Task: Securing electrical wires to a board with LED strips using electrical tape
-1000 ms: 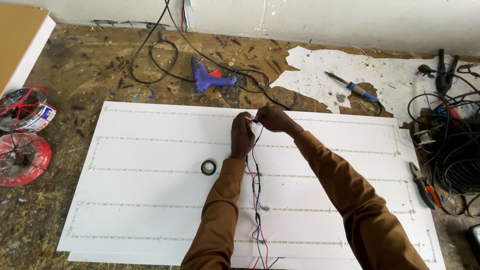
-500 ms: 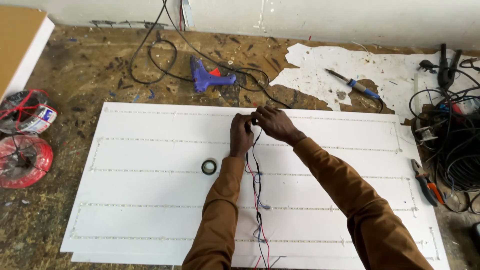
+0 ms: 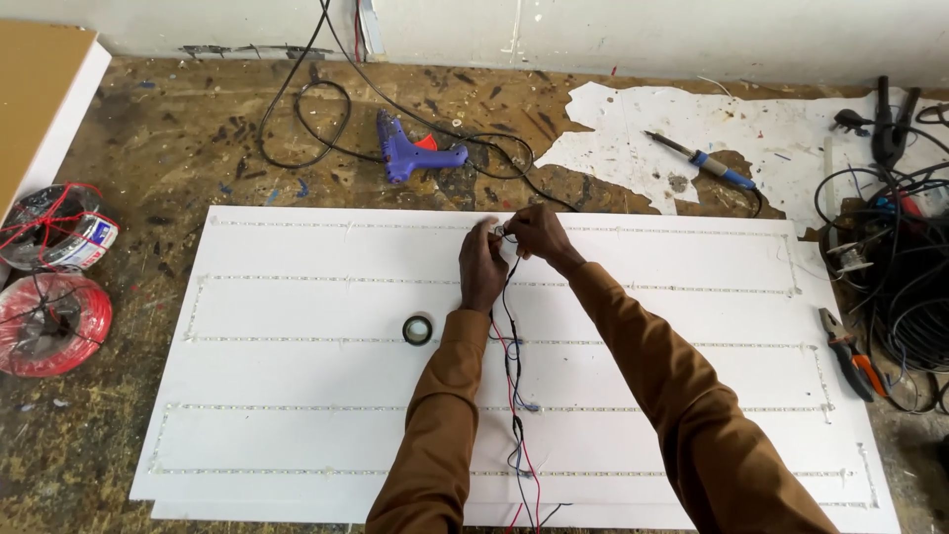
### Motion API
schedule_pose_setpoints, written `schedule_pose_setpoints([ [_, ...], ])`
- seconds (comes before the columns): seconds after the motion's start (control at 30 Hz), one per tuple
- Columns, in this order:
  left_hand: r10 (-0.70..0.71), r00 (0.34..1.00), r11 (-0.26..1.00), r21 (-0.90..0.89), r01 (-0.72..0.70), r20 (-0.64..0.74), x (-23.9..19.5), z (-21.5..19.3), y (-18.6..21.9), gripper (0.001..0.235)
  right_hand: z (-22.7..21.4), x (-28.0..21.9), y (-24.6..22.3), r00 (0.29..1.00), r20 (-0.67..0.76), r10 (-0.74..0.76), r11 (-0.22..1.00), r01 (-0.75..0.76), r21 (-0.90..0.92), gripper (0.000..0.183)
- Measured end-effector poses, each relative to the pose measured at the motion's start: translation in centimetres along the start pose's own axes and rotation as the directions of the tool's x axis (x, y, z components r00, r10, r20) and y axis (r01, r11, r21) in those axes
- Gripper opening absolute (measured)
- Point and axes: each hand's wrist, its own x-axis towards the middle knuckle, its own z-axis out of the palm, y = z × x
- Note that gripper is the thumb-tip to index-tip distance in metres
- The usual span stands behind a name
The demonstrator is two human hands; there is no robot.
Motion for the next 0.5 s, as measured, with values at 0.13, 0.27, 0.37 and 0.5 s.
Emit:
schedule_pose_setpoints([
  [0.13, 0.048, 0.995, 0.999, 0.016, -0.049, 0.085, 0.4, -0.5, 0.7, 0.032, -0.7, -0.9, -0.1, 0.995, -0.001, 0.098, 0.987, -0.097, 0.128, 0.026],
  [0.27, 0.042, 0.993, 0.999, 0.004, -0.042, 0.112, 0.3, -0.8, 1.1, 0.034, -0.8, -2.1, -0.9, 0.992, 0.022, 0.125, 0.983, -0.127, 0.132, 0.035],
  [0.37, 0.006, 0.995, 1.0, -0.008, -0.005, 0.095, 0.5, -0.3, 0.1, 0.034, -1.3, -2.9, -2.5, 1.0, -0.001, 0.014, 0.993, -0.014, -0.119, 0.04],
  [0.5, -0.031, 0.993, 0.999, -0.014, 0.032, 0.111, 0.3, 0.1, -1.3, 0.034, -2.0, -4.6, -4.5, 0.969, 0.143, -0.199, 0.873, 0.242, -0.423, 0.027],
])
